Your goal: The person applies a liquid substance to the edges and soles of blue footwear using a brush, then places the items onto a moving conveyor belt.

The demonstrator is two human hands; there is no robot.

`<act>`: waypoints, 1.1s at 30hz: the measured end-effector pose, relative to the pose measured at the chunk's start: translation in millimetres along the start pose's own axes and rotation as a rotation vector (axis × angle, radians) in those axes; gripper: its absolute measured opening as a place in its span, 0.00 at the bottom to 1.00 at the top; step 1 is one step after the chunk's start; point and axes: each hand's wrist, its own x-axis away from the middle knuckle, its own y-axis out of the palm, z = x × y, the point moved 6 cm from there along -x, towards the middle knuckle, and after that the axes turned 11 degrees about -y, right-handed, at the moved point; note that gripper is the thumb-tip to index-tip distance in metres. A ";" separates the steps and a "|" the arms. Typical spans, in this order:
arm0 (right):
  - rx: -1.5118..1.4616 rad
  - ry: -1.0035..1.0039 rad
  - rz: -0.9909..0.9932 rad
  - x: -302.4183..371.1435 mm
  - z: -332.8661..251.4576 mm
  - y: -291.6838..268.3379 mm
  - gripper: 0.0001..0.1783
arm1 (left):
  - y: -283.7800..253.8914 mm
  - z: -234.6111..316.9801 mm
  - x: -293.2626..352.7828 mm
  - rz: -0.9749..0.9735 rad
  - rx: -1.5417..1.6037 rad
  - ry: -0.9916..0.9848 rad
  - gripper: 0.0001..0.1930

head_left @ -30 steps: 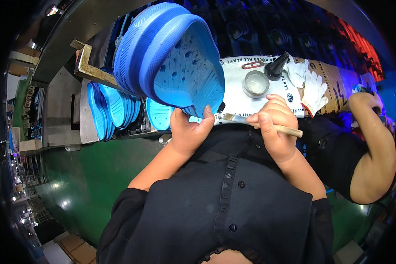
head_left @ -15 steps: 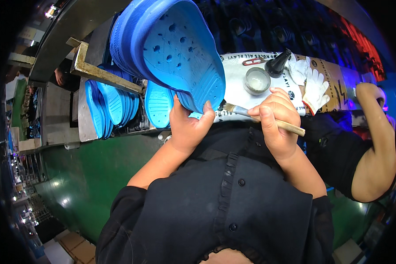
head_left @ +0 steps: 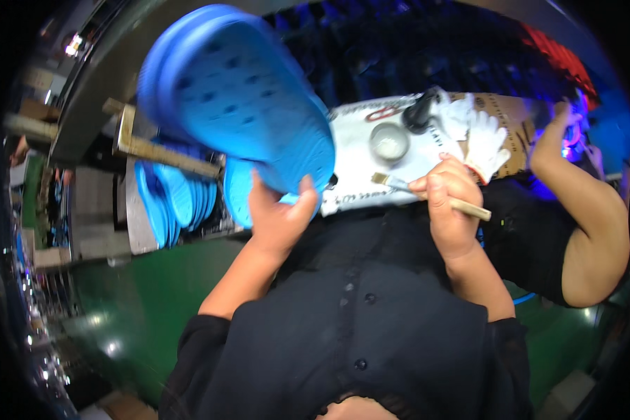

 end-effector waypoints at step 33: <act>-0.357 0.641 0.554 114.3 108.2 -117.6 0.16 | 72.8 -15.0 -90.2 -0.126 -0.465 0.084 0.12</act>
